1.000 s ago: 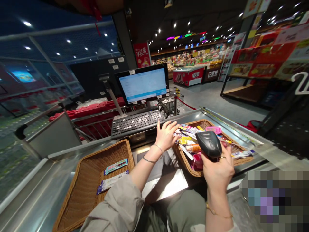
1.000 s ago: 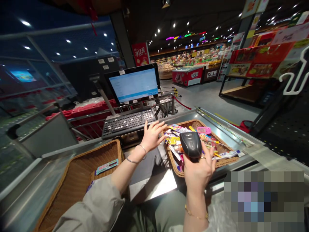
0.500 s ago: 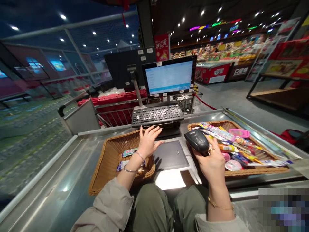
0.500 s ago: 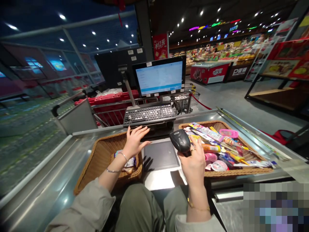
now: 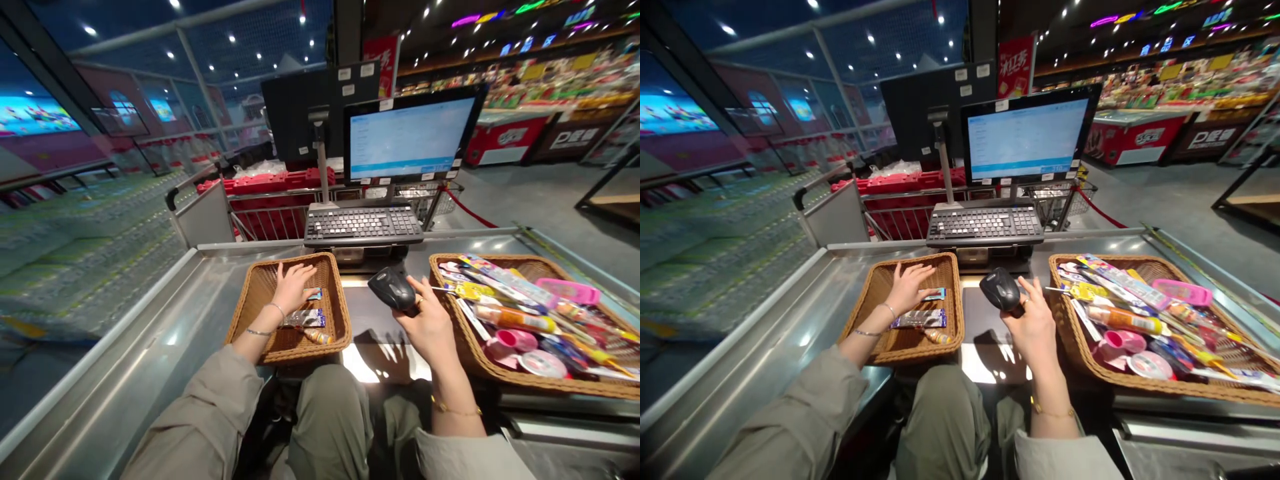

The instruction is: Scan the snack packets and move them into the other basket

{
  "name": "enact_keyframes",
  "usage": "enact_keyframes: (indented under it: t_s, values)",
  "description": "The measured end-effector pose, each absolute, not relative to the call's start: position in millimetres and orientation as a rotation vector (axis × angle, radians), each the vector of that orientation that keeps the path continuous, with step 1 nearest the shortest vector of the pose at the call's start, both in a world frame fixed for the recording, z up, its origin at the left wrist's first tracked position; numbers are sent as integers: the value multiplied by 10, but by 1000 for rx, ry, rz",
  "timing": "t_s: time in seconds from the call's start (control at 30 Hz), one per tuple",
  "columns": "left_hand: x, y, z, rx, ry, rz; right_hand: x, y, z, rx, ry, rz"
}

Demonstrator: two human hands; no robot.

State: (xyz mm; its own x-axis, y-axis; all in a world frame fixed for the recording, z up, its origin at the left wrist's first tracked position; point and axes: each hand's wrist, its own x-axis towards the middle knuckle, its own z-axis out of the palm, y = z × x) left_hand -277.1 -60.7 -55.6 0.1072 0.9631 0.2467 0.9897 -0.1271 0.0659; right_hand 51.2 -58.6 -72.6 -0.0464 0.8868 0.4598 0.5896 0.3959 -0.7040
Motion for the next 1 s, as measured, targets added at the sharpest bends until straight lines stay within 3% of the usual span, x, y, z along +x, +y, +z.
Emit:
enact_keyframes:
  t_s: [0.4, 1.0]
  values:
    - [-3316, -517, -1065, -2263, -1959, 70, 288, -473, -959, -1294, -1849, 429]
    - [-3602, -365, -1662, -2236, -1867, 395, 257, -450, -1088, -1361, -1851, 450]
